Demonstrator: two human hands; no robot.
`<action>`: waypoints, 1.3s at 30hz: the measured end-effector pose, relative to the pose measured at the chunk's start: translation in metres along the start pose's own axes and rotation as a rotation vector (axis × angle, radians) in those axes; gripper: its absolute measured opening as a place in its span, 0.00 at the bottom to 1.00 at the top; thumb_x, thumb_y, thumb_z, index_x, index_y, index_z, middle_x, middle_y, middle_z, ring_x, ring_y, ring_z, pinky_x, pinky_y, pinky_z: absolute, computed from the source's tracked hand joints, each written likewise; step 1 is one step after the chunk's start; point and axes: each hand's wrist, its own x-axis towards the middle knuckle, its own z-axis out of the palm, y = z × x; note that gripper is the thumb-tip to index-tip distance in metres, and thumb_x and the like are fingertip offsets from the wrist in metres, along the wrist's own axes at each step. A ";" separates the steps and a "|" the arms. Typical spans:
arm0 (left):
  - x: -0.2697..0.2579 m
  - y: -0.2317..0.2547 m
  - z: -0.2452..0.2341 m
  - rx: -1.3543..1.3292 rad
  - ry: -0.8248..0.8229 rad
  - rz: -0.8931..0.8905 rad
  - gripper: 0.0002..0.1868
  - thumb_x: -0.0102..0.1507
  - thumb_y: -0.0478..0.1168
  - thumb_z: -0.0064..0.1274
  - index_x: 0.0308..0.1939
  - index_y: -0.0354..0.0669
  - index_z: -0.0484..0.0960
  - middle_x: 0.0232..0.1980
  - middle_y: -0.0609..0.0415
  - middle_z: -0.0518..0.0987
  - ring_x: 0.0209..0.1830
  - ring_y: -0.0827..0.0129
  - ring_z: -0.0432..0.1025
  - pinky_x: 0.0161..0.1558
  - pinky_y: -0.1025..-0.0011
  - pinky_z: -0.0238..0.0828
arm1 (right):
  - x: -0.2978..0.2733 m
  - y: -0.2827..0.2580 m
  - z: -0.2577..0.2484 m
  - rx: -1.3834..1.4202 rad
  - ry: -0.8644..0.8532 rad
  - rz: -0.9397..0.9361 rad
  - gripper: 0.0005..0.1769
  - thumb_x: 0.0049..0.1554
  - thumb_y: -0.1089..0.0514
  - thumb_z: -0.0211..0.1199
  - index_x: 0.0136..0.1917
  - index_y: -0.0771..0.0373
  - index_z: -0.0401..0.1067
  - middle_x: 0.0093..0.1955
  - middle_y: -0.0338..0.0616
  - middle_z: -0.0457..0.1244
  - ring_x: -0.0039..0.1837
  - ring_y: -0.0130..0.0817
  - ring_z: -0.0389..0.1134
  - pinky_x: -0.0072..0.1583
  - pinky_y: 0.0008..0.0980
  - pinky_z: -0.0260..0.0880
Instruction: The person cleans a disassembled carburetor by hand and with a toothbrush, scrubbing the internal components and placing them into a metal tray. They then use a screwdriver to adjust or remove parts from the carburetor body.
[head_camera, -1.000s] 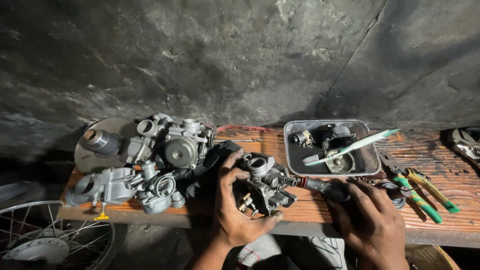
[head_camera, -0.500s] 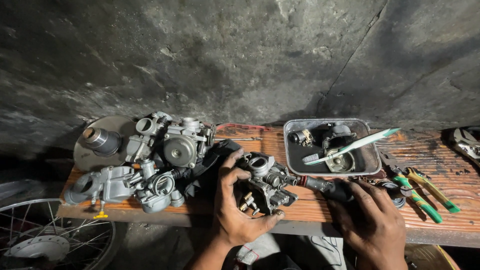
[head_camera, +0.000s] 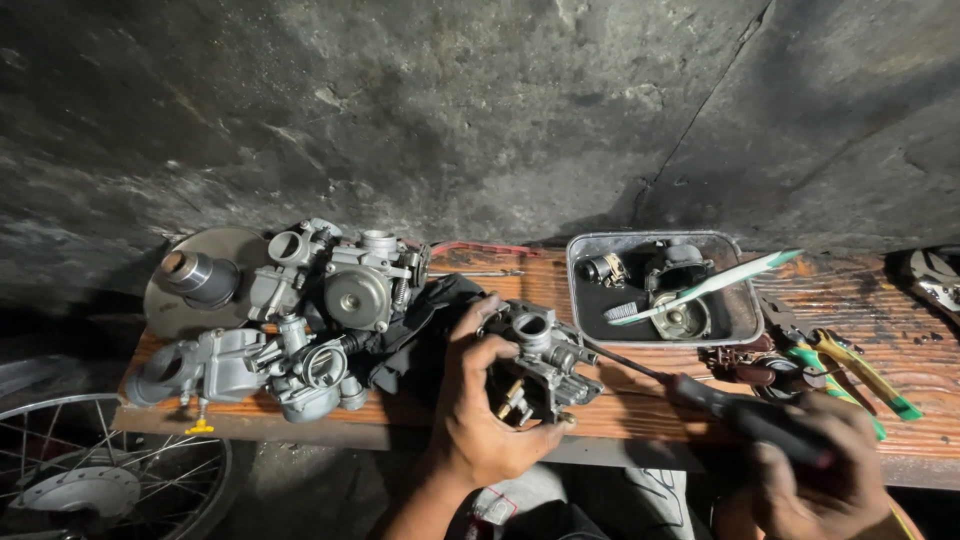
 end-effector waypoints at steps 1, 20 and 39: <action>0.000 0.000 0.001 0.002 0.000 -0.001 0.42 0.44 0.45 0.74 0.54 0.41 0.64 0.72 0.28 0.62 0.76 0.38 0.60 0.75 0.46 0.57 | -0.001 -0.005 0.003 0.002 0.000 0.001 0.22 0.56 0.60 0.62 0.59 0.76 0.65 0.58 0.67 0.62 0.62 0.51 0.64 0.71 0.39 0.62; 0.000 0.000 0.004 -0.010 -0.026 0.011 0.44 0.41 0.40 0.75 0.54 0.37 0.62 0.75 0.21 0.56 0.78 0.31 0.57 0.75 0.45 0.57 | 0.010 -0.030 0.040 0.497 0.448 0.301 0.24 0.58 0.44 0.64 0.61 0.53 0.62 0.60 0.41 0.59 0.67 0.30 0.63 0.74 0.34 0.70; 0.001 0.001 0.003 -0.040 -0.054 0.007 0.42 0.44 0.38 0.73 0.54 0.38 0.61 0.76 0.19 0.54 0.79 0.30 0.55 0.76 0.44 0.57 | 0.000 -0.012 0.040 0.571 0.453 0.311 0.25 0.59 0.47 0.65 0.66 0.51 0.61 0.61 0.32 0.59 0.71 0.30 0.62 0.81 0.38 0.67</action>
